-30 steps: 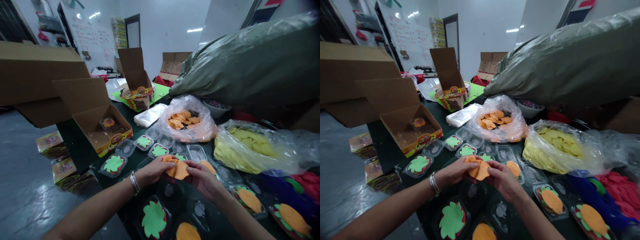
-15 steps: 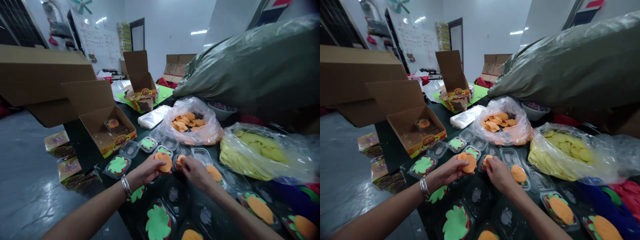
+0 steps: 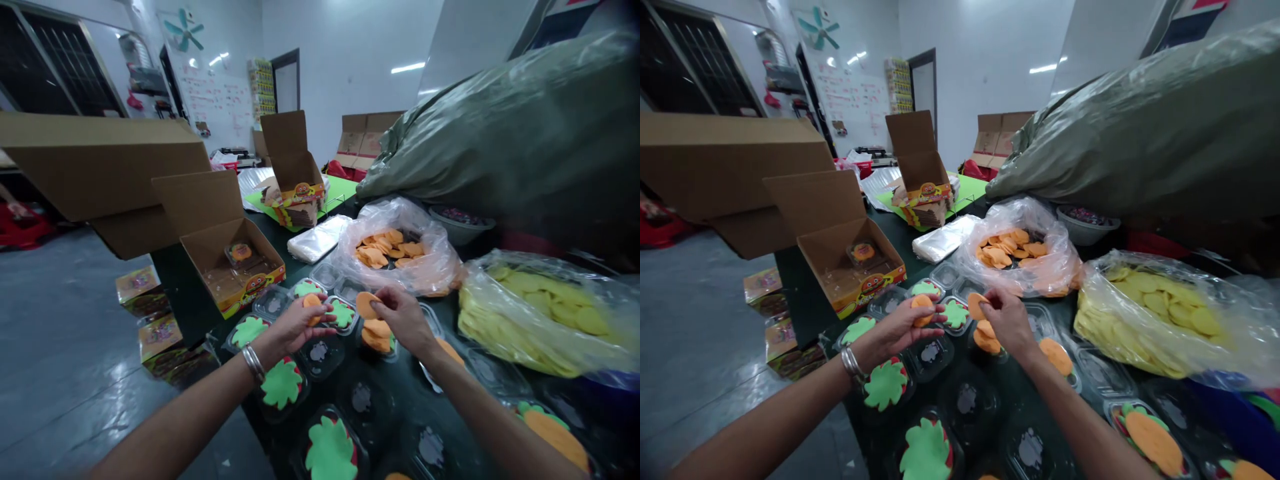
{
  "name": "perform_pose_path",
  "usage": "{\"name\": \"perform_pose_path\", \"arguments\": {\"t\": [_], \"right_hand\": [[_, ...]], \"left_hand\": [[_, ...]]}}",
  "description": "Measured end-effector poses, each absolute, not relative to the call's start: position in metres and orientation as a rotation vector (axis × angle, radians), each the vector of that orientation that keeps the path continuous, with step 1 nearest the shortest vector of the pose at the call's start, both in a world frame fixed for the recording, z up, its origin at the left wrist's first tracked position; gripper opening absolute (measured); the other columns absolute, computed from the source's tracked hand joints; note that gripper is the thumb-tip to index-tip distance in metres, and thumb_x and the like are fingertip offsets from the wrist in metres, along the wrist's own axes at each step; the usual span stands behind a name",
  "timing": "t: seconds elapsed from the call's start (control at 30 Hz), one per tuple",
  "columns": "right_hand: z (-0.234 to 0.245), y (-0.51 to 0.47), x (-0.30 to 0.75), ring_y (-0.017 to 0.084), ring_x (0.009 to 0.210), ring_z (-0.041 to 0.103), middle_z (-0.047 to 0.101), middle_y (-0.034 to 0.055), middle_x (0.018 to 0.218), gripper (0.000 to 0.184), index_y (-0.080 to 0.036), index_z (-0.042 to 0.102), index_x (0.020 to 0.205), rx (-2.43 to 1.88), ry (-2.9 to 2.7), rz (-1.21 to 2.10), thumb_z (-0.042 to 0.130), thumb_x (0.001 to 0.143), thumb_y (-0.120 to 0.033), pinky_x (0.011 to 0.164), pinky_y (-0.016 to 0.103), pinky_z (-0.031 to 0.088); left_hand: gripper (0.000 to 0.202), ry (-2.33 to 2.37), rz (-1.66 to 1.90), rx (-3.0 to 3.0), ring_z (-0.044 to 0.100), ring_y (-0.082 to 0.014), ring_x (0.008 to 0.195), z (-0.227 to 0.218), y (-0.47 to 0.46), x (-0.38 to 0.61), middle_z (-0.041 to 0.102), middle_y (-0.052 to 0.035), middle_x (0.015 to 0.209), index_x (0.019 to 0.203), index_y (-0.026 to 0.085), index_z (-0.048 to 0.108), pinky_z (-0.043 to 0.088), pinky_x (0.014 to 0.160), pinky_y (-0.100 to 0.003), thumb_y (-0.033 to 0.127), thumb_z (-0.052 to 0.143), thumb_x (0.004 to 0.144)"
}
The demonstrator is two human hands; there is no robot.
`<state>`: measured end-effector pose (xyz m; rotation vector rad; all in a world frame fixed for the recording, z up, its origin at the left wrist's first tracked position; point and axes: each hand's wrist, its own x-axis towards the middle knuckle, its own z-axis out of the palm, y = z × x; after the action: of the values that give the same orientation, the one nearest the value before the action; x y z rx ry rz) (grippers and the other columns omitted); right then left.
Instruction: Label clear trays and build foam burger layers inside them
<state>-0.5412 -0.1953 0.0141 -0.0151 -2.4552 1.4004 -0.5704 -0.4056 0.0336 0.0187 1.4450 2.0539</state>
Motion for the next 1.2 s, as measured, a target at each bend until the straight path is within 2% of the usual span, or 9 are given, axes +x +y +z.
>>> {"name": "perform_pose_path", "arguments": {"t": [0.07,0.17,0.27,0.47,0.6,0.73,0.9,1.07,1.2], "right_hand": [[0.01,-0.201,-0.552,0.018,0.068,0.054,0.058,0.0013,0.072,0.004,-0.021,0.054,0.075,0.034,-2.496,1.1,0.053,0.078,-0.023,0.065,0.03,0.044],[0.0,-0.223,-0.562,0.022,0.081,0.056,0.063,0.0087,0.086,0.014,-0.019,0.057,0.08,0.266,-2.663,0.621,0.045,0.082,-0.011,0.074,0.032,0.045],[-0.006,-0.243,-0.561,0.024,0.09,0.058,0.065,0.012,0.093,0.021,-0.017,0.062,0.085,0.521,-2.851,0.401,0.043,0.083,-0.007,0.08,0.034,0.045],[0.019,-0.249,-0.558,0.022,0.094,0.061,0.067,0.0078,0.104,0.025,-0.019,0.063,0.101,0.421,-2.703,1.099,0.053,0.079,-0.016,0.083,0.035,0.047],[0.027,-0.255,-0.563,0.017,0.08,0.061,0.066,0.002,0.09,0.017,-0.02,0.061,0.083,0.437,-2.594,1.398,0.053,0.07,-0.015,0.073,0.03,0.048],[0.015,-0.261,-0.577,0.016,0.063,0.058,0.061,-0.0018,0.066,0.005,-0.021,0.052,0.073,0.192,-2.588,1.546,0.057,0.072,-0.022,0.057,0.026,0.045],[0.0,-0.275,-0.609,0.016,0.062,0.061,0.065,0.0014,0.069,0.006,-0.02,0.05,0.076,0.019,-2.71,1.269,0.056,0.076,-0.018,0.057,0.026,0.043],[0.003,-0.271,-0.623,0.02,0.065,0.057,0.062,0.0035,0.066,0.007,-0.02,0.057,0.068,0.1,-2.756,1.016,0.062,0.071,-0.015,0.059,0.03,0.036],[0.025,-0.216,-0.601,0.02,0.07,0.055,0.062,0.0039,0.073,0.004,-0.02,0.062,0.079,0.087,-2.704,0.873,0.059,0.076,-0.019,0.064,0.03,0.037]], "left_hand": [[0.039,1.381,2.146,-0.032,0.065,-0.0192,0.089,0.036,-0.413,-0.574,0.06,-0.0104,0.103,0.11,0.015,0.05,0.055,0.081,-0.038,0.005,0.059,0.073],[0.051,1.27,2.169,-0.044,0.064,-0.0195,0.095,0.034,-0.419,-0.575,0.062,-0.0098,0.102,0.113,0.015,0.049,0.052,0.089,-0.039,-0.004,0.049,0.065],[0.06,1.206,2.154,-0.009,0.062,-0.0194,0.104,0.031,-0.423,-0.574,0.064,-0.0075,0.105,0.114,0.017,0.05,0.05,0.092,-0.036,-0.006,0.044,0.059],[0.054,1.079,2.076,0.188,0.06,-0.0207,0.106,0.027,-0.428,-0.575,0.064,-0.006,0.11,0.105,0.018,0.058,0.049,0.092,-0.035,-0.003,0.05,0.055],[0.044,1.142,1.984,0.253,0.062,-0.0203,0.098,0.026,-0.431,-0.576,0.065,-0.0078,0.104,0.1,0.015,0.06,0.05,0.087,-0.034,0.002,0.058,0.058],[0.029,1.616,1.988,0.171,0.063,-0.0179,0.08,0.025,-0.442,-0.593,0.065,-0.0075,0.092,0.095,0.015,0.056,0.052,0.069,-0.03,0.017,0.067,0.068],[0.012,2.547,1.518,0.474,0.055,-0.0136,0.06,0.025,-0.443,-0.648,0.062,-0.0004,0.066,0.084,0.016,0.06,0.042,0.058,-0.024,0.016,0.061,0.072],[0.011,2.861,1.023,0.688,0.057,-0.0193,0.072,0.017,-0.438,-0.677,0.065,-0.0063,0.074,0.073,0.016,0.067,0.042,0.073,-0.029,0.012,0.058,0.072],[0.02,2.976,0.928,0.867,0.055,-0.0258,0.095,0.017,-0.437,-0.667,0.064,-0.0124,0.096,0.093,0.016,0.069,0.037,0.092,-0.035,0.022,0.051,0.084]]}}
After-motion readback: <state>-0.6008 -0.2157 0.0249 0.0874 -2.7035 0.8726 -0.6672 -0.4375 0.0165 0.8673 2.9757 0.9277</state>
